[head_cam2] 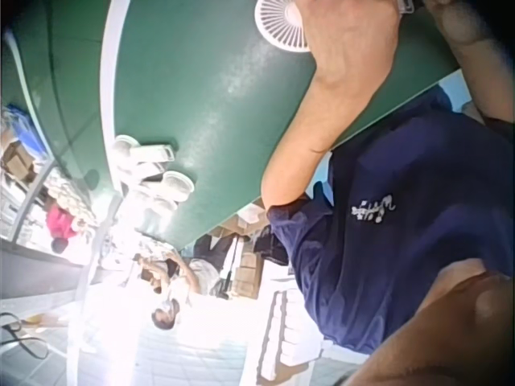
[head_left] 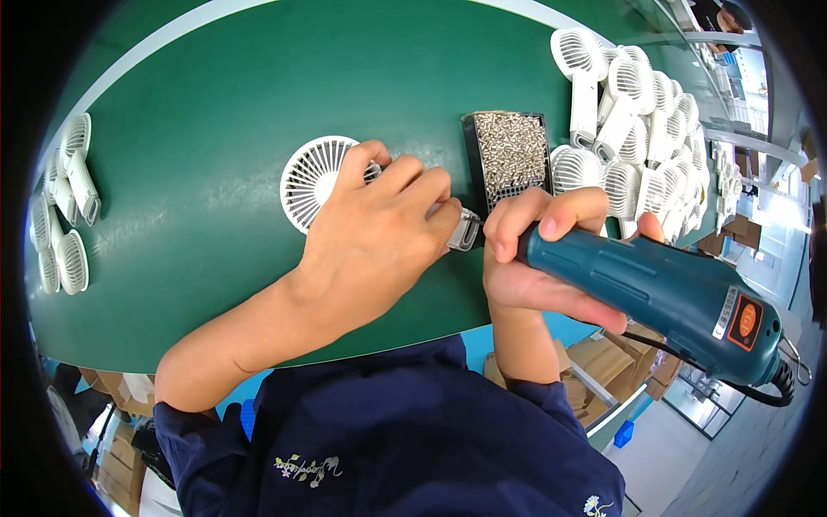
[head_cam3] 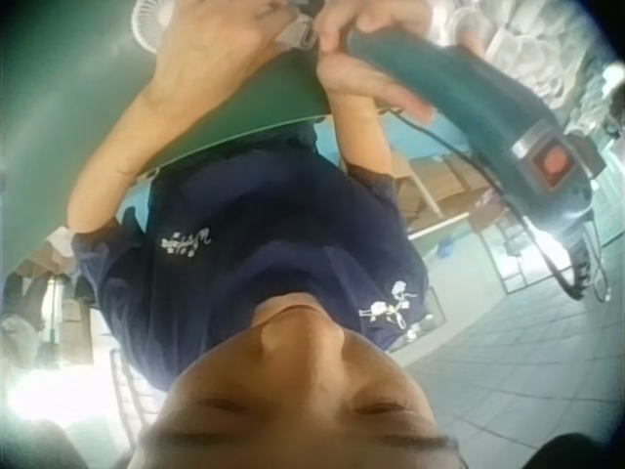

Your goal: Assembling portable handheld fans on a production line using an electric screwdriver.

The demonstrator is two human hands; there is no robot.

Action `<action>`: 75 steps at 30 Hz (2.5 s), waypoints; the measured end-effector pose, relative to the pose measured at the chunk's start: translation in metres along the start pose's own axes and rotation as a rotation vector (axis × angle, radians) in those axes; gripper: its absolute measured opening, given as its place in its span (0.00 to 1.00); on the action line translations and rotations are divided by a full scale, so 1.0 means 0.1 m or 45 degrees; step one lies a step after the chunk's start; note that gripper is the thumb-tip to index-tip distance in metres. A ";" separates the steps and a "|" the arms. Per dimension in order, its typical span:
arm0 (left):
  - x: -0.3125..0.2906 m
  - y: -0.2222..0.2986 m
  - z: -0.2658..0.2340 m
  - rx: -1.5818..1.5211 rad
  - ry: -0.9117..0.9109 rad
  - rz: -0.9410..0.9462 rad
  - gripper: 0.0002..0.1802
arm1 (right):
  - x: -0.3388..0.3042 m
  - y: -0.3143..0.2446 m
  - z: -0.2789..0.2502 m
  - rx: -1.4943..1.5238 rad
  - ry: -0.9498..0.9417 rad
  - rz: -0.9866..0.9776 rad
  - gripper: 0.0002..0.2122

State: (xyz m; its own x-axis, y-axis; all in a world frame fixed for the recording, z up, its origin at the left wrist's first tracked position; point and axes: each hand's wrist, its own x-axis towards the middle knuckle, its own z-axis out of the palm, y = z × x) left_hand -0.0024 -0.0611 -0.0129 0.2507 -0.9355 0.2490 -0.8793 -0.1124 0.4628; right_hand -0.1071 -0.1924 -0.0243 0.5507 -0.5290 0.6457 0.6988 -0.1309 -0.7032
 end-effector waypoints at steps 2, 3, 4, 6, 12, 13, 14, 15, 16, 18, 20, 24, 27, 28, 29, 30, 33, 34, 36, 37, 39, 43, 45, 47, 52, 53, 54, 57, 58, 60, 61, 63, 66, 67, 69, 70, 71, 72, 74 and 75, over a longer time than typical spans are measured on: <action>0.00 0.00 0.00 0.000 -0.001 0.005 0.20 | -0.01 -0.03 -0.01 -0.061 0.003 0.061 0.39; 0.00 0.00 0.00 0.000 0.001 0.005 0.20 | -0.02 -0.04 0.00 -0.093 -0.001 0.076 0.39; 0.01 0.00 0.00 -0.004 0.003 0.006 0.20 | -0.01 -0.04 0.00 -0.126 -0.004 0.091 0.39; 0.02 0.00 0.00 -0.008 0.007 0.008 0.20 | -0.02 -0.05 0.00 -0.135 0.008 0.099 0.38; 0.01 0.00 -0.01 0.000 -0.008 0.000 0.19 | 0.05 -0.15 -0.07 0.318 -0.035 0.061 0.37; 0.02 0.01 -0.02 0.003 -0.019 -0.012 0.20 | 0.10 -0.14 -0.04 0.427 -0.002 -0.014 0.37; 0.02 0.02 -0.02 0.006 -0.029 -0.024 0.20 | 0.15 -0.16 -0.08 0.391 0.029 -0.035 0.37; 0.02 0.03 -0.02 0.002 -0.025 -0.020 0.20 | 0.19 -0.18 -0.12 0.356 0.060 -0.056 0.37; 0.03 0.03 -0.02 -0.010 -0.025 -0.022 0.20 | 0.21 -0.14 -0.15 0.298 0.135 -0.090 0.38; 0.03 0.02 -0.02 -0.025 -0.023 -0.016 0.20 | 0.20 -0.08 -0.20 0.140 0.253 -0.054 0.39; 0.01 0.03 -0.02 -0.027 -0.011 -0.038 0.21 | 0.19 -0.03 -0.21 0.043 0.267 -0.018 0.38; 0.04 0.03 -0.03 -0.049 -0.015 -0.041 0.21 | 0.16 0.03 -0.20 -0.050 0.285 0.044 0.37; 0.04 0.03 -0.02 -0.054 0.000 -0.047 0.21 | 0.18 0.03 -0.16 -0.174 0.347 0.080 0.40; 0.04 0.03 -0.02 -0.050 0.001 -0.046 0.21 | 0.19 0.03 -0.15 -0.282 0.391 0.102 0.42; 0.04 0.03 -0.02 -0.047 0.003 -0.045 0.21 | 0.19 0.02 -0.15 -0.283 0.387 0.100 0.42; 0.04 0.03 -0.02 -0.048 0.008 -0.044 0.21 | 0.19 0.01 -0.15 -0.194 0.370 0.057 0.39; 0.05 0.06 -0.04 -0.132 0.019 -0.061 0.22 | 0.20 -0.08 -0.12 0.097 0.339 -0.042 0.37; 0.04 0.06 -0.04 -0.192 0.095 -0.050 0.23 | 0.19 -0.16 -0.11 0.222 0.287 -0.043 0.38; 0.02 0.06 -0.03 -0.295 0.190 -0.009 0.23 | 0.18 -0.25 -0.05 0.428 0.233 0.048 0.36; 0.03 0.07 -0.01 -0.298 0.188 -0.003 0.23 | 0.19 -0.31 -0.03 0.487 0.226 0.088 0.36; 0.04 0.09 0.02 -0.414 0.214 0.045 0.17 | 0.20 -0.37 -0.01 0.531 0.197 0.110 0.35; 0.06 0.07 0.08 -0.464 0.265 0.041 0.12 | 0.21 -0.33 0.14 0.407 0.214 0.119 0.33; 0.05 0.06 0.10 -0.489 0.297 0.068 0.11 | 0.21 -0.32 0.19 0.268 0.272 0.092 0.32; 0.06 0.06 0.10 -0.493 0.307 0.066 0.10 | 0.21 -0.33 0.18 0.270 0.277 0.093 0.33; 0.05 0.05 0.12 -0.496 0.296 0.066 0.10 | 0.12 -0.32 0.05 0.494 0.203 0.167 0.36; 0.05 0.05 0.11 -0.499 0.270 0.093 0.10 | 0.11 -0.31 0.04 0.498 0.185 0.192 0.36; 0.05 0.04 0.11 -0.501 0.245 0.119 0.10 | 0.11 -0.31 0.04 0.496 0.189 0.191 0.36; 0.04 0.04 0.12 -0.518 0.236 0.112 0.09 | 0.11 -0.32 0.07 0.565 0.162 0.200 0.36; 0.04 0.04 0.11 -0.519 0.235 0.113 0.09 | 0.11 -0.32 0.05 0.555 0.127 0.205 0.36; 0.02 0.05 0.08 -0.487 0.183 0.093 0.12 | 0.08 -0.33 0.03 0.553 0.046 0.201 0.34; 0.04 0.07 0.05 -0.489 0.182 0.093 0.12 | 0.04 -0.34 0.00 0.558 0.001 0.192 0.33; 0.10 0.13 -0.04 -0.213 0.178 0.003 0.17 | 0.01 -0.35 -0.01 0.574 -0.027 0.207 0.32; 0.08 -0.02 -0.13 -0.146 -0.055 0.066 0.20 | -0.02 -0.37 0.01 0.549 -0.047 0.175 0.33; 0.06 -0.06 -0.11 -0.082 -0.097 0.075 0.19 | -0.03 -0.39 0.03 0.534 -0.029 0.192 0.29; 0.04 -0.09 -0.02 -0.070 -0.018 0.094 0.12 | -0.05 -0.40 0.07 0.501 0.007 0.226 0.25; 0.04 -0.09 0.00 -0.058 0.061 0.118 0.04 | -0.06 -0.39 0.07 0.503 0.008 0.231 0.25; 0.03 -0.09 0.00 -0.060 0.059 0.113 0.04 | -0.08 -0.38 0.05 0.511 0.002 0.239 0.25; 0.03 -0.10 -0.03 -0.064 -0.019 0.098 0.12 | -0.10 -0.38 0.04 0.519 -0.004 0.247 0.24; 0.03 -0.10 -0.06 -0.067 -0.095 0.079 0.20 | -0.13 -0.36 0.00 0.537 -0.019 0.260 0.23; 0.03 -0.10 -0.06 -0.069 -0.099 0.078 0.20 | -0.14 -0.35 -0.02 0.547 -0.026 0.266 0.23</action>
State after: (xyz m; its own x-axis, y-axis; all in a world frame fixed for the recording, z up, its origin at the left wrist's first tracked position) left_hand 0.0097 -0.0607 -0.0115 0.1631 -0.9635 0.2122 -0.8682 -0.0380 0.4947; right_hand -0.1405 -0.1821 -0.0099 0.7056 -0.4897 0.5122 0.6950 0.3372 -0.6351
